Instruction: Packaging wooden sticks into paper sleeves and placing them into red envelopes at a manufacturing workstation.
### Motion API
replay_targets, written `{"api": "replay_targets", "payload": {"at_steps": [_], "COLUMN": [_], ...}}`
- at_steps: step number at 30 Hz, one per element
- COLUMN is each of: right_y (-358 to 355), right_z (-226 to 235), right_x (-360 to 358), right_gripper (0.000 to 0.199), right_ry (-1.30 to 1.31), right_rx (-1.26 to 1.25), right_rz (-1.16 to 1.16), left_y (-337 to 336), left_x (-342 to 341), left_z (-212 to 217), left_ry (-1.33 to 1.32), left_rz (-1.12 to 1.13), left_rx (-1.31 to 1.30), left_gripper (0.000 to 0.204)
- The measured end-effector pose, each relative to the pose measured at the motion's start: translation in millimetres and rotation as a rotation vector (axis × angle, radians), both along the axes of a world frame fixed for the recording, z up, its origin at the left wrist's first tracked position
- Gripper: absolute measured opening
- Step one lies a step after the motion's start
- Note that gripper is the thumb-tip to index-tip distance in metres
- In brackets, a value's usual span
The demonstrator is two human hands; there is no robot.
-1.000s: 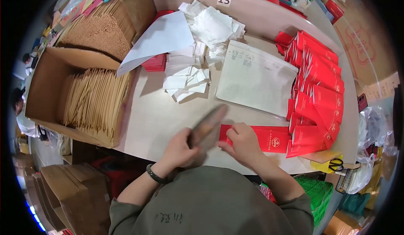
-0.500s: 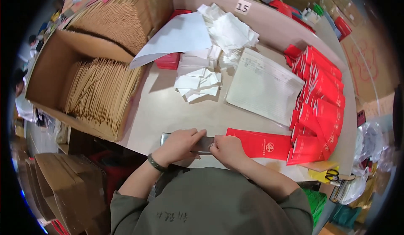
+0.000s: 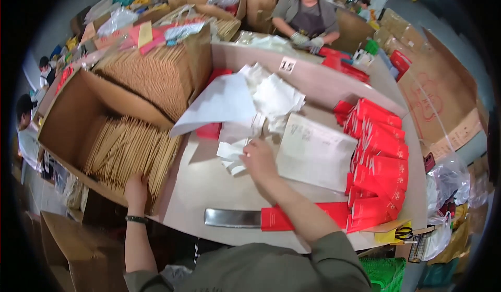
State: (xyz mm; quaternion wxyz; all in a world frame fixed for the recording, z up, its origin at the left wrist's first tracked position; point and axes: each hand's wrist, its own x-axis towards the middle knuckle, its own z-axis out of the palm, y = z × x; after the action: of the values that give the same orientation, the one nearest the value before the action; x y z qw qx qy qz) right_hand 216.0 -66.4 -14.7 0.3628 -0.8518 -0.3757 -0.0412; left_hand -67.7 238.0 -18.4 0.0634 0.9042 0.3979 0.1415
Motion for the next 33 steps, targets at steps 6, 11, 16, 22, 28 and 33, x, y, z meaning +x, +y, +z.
{"api": "replay_targets", "payload": {"at_steps": [6, 11, 16, 22, 28, 33], "right_y": [-74, -103, -146, -144, -142, -139], "right_z": [32, 9, 21, -13, 5, -11], "right_x": [-71, -110, -100, -112, -112, -112], "right_gripper": [0.014, 0.025, 0.03, 0.036, 0.04, 0.04], "right_ry": [0.411, -0.057, 0.048, -0.014, -0.057, -0.06], "right_rx": [-0.028, -0.055, -0.089, -0.046, -0.247, -0.183], "right_rz": [0.257, 0.297, 0.327, 0.473, 0.336, 0.326], "left_y": [1, -51, -125, -206, -229, -285], "left_x": [2, 6, 2, 51, 64, 79], "left_z": [23, 24, 44, 12, 8, 24], "left_ry": [-0.056, -0.77, -0.186, -0.092, -0.289, -0.225], "left_rz": [-0.048, -0.021, -0.485, -0.684, -0.369, -0.765], "left_rx": [0.129, -0.512, -1.155, -0.778, -0.509, -0.944], "left_gripper": [0.016, 0.018, 0.006, 0.009, 0.027, 0.05]}}
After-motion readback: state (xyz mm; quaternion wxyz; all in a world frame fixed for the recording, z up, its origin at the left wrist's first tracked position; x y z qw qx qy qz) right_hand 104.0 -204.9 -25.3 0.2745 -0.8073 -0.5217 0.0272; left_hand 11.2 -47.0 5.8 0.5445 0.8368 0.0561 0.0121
